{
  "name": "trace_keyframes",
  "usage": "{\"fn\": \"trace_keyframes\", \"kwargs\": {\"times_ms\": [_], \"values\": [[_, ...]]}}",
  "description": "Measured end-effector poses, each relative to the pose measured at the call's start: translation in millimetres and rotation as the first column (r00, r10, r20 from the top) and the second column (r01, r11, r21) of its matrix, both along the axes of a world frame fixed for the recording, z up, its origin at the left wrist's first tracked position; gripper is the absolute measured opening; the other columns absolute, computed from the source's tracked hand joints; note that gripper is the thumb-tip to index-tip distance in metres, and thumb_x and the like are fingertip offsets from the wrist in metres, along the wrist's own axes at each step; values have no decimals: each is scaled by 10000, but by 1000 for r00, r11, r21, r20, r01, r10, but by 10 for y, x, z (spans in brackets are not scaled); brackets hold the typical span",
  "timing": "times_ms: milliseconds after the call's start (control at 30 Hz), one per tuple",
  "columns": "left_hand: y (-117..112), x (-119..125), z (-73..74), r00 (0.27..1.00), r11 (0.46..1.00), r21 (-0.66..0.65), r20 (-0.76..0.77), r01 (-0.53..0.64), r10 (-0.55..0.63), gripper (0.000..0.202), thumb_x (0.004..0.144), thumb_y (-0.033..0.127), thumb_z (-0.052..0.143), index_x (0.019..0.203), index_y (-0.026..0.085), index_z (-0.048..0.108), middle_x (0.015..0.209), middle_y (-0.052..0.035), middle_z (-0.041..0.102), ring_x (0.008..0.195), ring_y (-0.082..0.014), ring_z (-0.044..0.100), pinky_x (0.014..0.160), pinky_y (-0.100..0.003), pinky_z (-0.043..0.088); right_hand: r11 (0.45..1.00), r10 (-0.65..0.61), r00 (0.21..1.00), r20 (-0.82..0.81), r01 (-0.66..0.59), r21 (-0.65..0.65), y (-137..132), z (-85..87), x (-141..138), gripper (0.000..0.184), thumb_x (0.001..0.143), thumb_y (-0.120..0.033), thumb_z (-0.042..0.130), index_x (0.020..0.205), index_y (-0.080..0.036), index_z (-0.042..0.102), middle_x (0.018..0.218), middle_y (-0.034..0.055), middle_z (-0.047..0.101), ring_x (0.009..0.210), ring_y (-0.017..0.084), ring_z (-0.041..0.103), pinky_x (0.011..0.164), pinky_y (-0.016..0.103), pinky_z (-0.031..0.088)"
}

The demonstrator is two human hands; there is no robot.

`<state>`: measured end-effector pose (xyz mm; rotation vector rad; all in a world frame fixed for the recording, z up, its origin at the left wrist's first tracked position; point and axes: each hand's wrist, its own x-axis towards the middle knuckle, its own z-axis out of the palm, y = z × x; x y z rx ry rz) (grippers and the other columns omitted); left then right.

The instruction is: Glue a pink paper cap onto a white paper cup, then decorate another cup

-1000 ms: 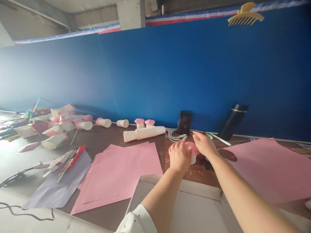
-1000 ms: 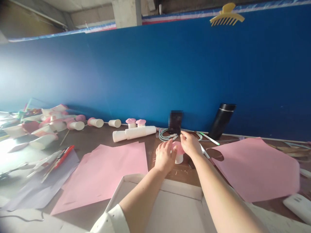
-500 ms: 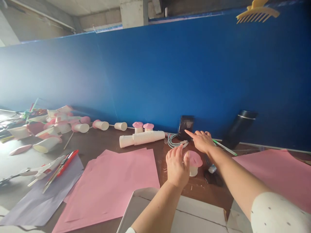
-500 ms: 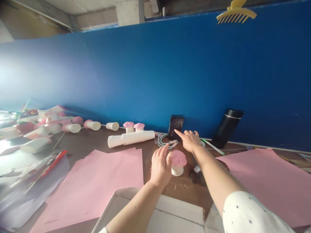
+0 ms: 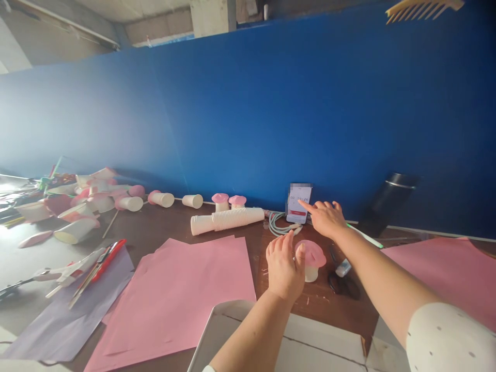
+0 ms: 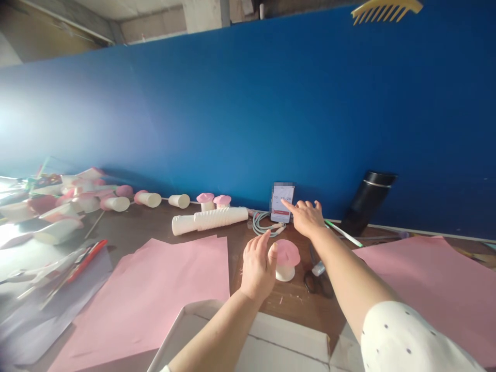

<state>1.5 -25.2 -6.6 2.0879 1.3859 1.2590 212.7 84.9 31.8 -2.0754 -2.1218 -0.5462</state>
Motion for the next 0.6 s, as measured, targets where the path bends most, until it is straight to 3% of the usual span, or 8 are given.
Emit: {"fn": "trace_keyframes", "kwargs": {"times_ms": [100,200,333,467,600], "values": [[-1,0,-1,1000,1000,-1,3,3,-3,478,1036,411,397,1444,208,539,1387,-109,646,1298,-273,556,1145,-465,428,1000,7,998,-56,-6,7,-47,7,-17,631,949,-170,397,1528,-405,484,1176,109,690,1140,289,578,1121,592,267],[0,-2,1,1000,1000,-5,-6,5,-5,478,1035,414,398,1440,205,544,1386,-112,647,1293,-274,561,1140,-462,429,999,-20,959,-284,31,32,-109,25,-30,550,923,-188,460,1413,-368,633,1189,114,697,1181,303,576,1141,587,264],[3,-4,16,1000,1000,-10,-17,14,-15,471,1035,409,396,1434,212,551,1377,-111,651,1287,-274,567,1141,-465,426,990,-104,855,-509,139,32,-194,55,-40,426,880,-230,514,1218,-257,772,1135,130,729,1036,298,654,987,497,468],[6,-1,33,999,999,-12,-29,29,-30,465,1030,402,409,1435,226,552,1375,-104,652,1292,-273,563,1139,-464,424,966,-120,681,-723,249,74,-315,101,-74,456,855,-274,508,1228,-184,754,956,98,762,761,212,681,783,373,566],[9,3,37,999,1000,-20,-38,24,-24,454,1024,373,425,1439,239,551,1372,-93,656,1291,-271,561,1144,-463,412,916,-20,486,-874,360,179,-546,220,-202,590,888,-389,463,1398,-131,609,1060,121,738,786,193,702,692,320,597]]}}
